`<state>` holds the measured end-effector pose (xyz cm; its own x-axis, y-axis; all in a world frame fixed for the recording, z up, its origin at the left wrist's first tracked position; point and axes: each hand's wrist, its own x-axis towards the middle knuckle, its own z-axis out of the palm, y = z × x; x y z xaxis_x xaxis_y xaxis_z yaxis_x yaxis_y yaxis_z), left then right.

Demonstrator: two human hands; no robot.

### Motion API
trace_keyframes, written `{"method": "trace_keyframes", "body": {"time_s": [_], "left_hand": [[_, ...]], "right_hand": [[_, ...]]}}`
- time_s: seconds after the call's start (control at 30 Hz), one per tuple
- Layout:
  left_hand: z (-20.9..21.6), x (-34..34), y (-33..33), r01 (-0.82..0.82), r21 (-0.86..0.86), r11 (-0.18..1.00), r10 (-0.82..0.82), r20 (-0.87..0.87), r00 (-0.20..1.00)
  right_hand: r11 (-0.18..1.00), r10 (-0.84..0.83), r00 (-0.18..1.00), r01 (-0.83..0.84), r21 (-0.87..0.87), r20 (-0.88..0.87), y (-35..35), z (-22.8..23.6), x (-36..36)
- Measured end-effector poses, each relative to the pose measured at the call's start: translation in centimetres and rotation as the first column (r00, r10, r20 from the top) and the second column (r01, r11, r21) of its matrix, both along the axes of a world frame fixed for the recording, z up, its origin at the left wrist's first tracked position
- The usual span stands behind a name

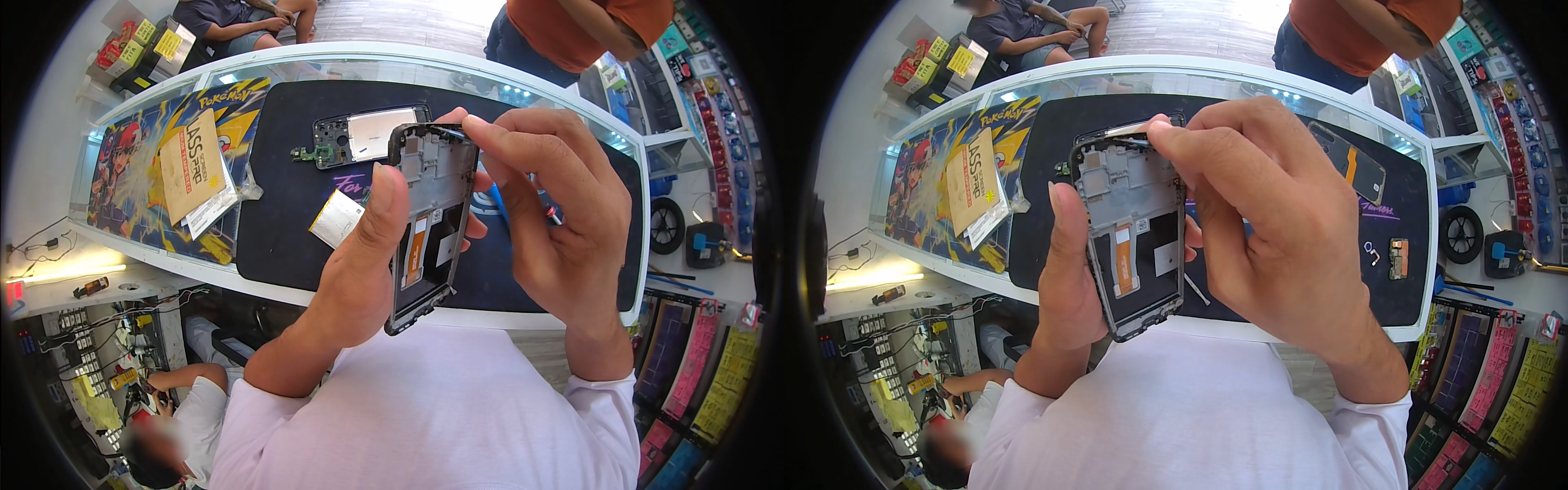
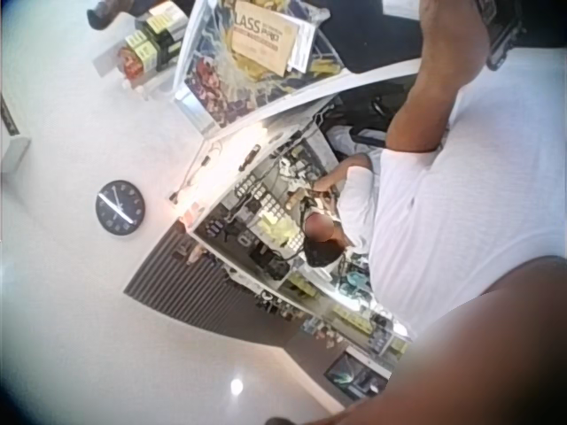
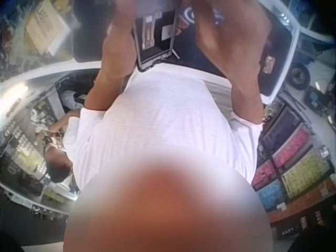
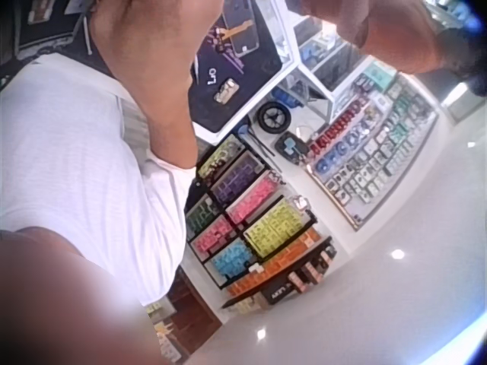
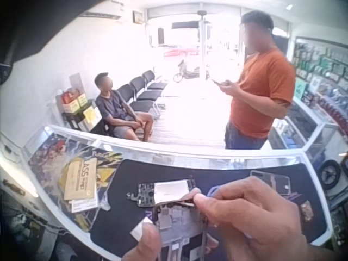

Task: The person uses a blue plastic pry tool and tweezers to disconnect ribbon cables and remove the battery and logic board from a smartphone. They place the removed components on the workbench and continue to detach internal parts.

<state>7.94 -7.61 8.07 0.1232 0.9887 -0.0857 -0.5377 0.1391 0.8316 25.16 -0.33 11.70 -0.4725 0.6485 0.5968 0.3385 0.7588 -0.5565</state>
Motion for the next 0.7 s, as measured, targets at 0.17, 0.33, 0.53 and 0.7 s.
{"method": "trace_keyframes", "body": {"time_s": [0.17, 0.33, 0.53, 0.7], "left_hand": [[0.04, -0.65, 0.18, 0.083, 0.011, 0.996, -0.084, 0.020, 0.996], [0.02, -0.57, 0.36, 0.103, 0.010, 0.995, -0.104, 0.061, 0.993], [-0.01, -0.55, 0.34, 0.088, 0.020, 0.996, -0.089, 0.055, 0.995], [-0.28, -0.10, 0.58, -0.003, 0.070, 0.998, 0.003, -0.006, 1.000]], "right_hand": [[0.999, -0.035, 0.999, 0.036, -0.028, 0.020, -0.02, 0.18, 0.13], [0.994, -0.030, 0.998, 0.023, 0.107, 0.063, 0.81, -0.03, 0.39], [1.000, 0.004, 0.999, -0.004, 0.000, 0.047, 0.50, -0.39, 0.30], [1.000, 0.003, 0.998, -0.002, -0.030, 0.062, 0.34, -0.30, 0.40]]}}
